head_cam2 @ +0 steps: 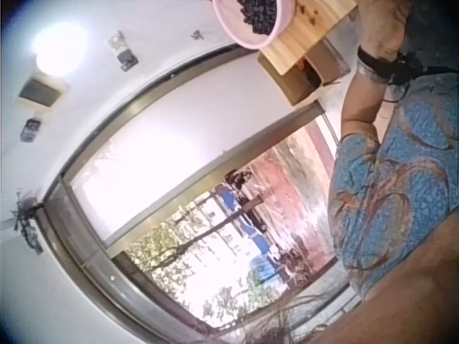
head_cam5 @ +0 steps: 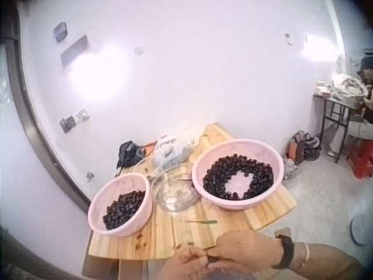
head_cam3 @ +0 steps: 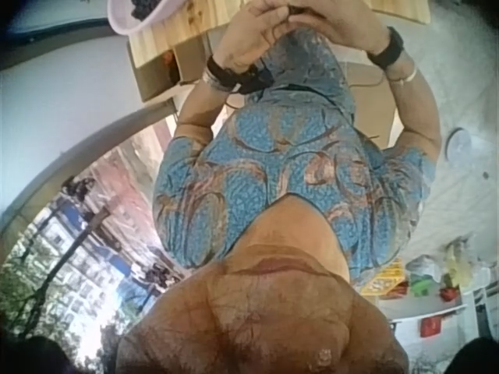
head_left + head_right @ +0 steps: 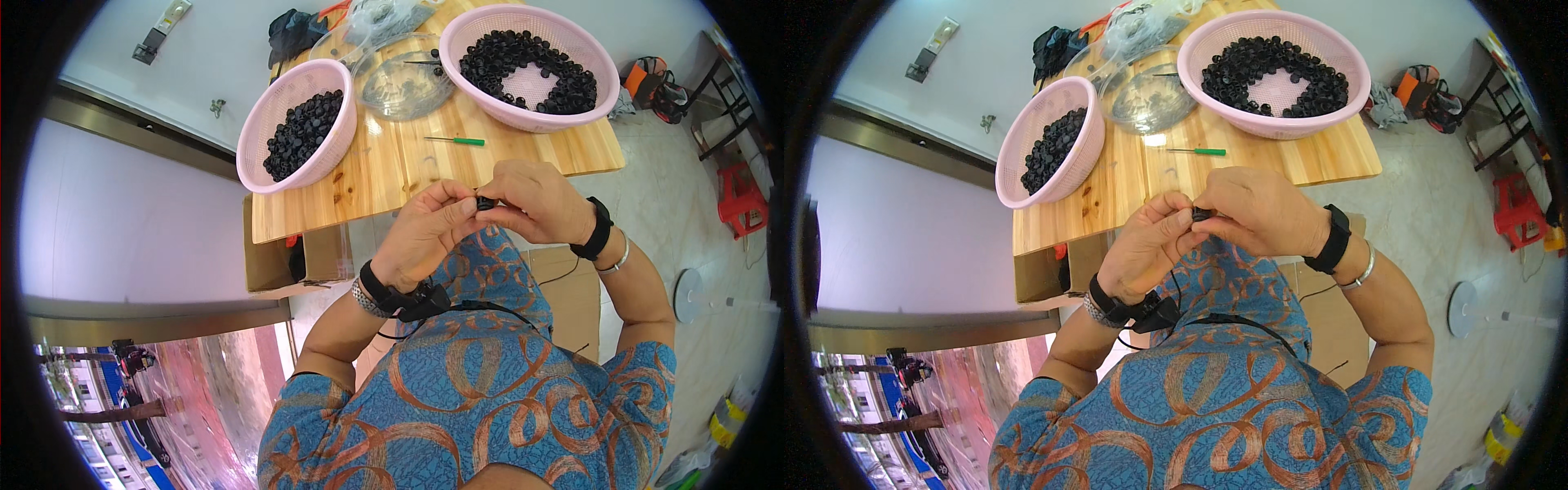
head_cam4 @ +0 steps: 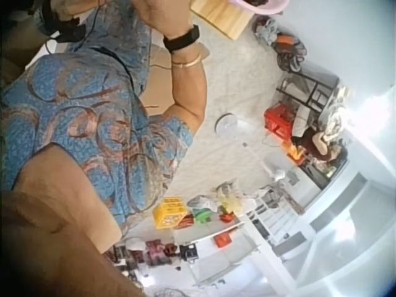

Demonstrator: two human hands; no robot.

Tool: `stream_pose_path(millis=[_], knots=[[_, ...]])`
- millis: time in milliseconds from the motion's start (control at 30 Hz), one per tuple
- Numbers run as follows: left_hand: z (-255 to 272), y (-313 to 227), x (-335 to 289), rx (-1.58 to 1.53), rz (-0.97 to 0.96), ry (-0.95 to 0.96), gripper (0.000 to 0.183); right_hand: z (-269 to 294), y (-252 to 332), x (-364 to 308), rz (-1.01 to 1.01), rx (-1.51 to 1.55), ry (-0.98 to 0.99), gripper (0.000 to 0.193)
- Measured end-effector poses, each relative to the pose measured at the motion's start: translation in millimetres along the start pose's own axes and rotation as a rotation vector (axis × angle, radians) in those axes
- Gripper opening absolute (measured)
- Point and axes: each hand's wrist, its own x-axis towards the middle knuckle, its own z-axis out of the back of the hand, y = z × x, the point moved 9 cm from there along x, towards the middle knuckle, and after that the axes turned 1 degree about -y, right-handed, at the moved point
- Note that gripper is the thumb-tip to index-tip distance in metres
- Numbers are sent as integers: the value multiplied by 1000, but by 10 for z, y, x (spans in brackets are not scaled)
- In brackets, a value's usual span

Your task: The recorder is assembling small black shoe components by hand, inserting a metal pin or connector into a plastic base.

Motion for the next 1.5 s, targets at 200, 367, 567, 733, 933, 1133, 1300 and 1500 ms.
stream_pose_path(millis=[200, 367, 567, 733, 933, 1133, 1300, 1500], knots=[[-11, -86, 38, -64, -1, 67, 11, -104, -342, -23, -301, 349, 2, 31], [133, -348, 36, -91, -94, 33, 21, -231, -429, -84, -396, 805, -164, 40], [402, -1051, -220, 214, -357, -151, 25, -360, -611, -206, -575, 760, -123, 37], [645, -1883, -399, 664, -475, -313, 24, -301, -696, -238, -541, 533, -133, 29], [787, -2847, -270, 1368, -581, -462, 23, -337, -787, -150, -514, 463, -119, 25], [774, -3443, 722, 1784, -316, -400, 22, -395, -1005, -132, -547, 408, -94, 25], [1027, -3450, 1825, 2203, -255, -186, 22, -538, -1249, -252, -712, 534, -62, 24], [1608, -3039, 2656, 2613, 159, -99, 19, -534, -1351, -289, -828, 651, -93, 24]])
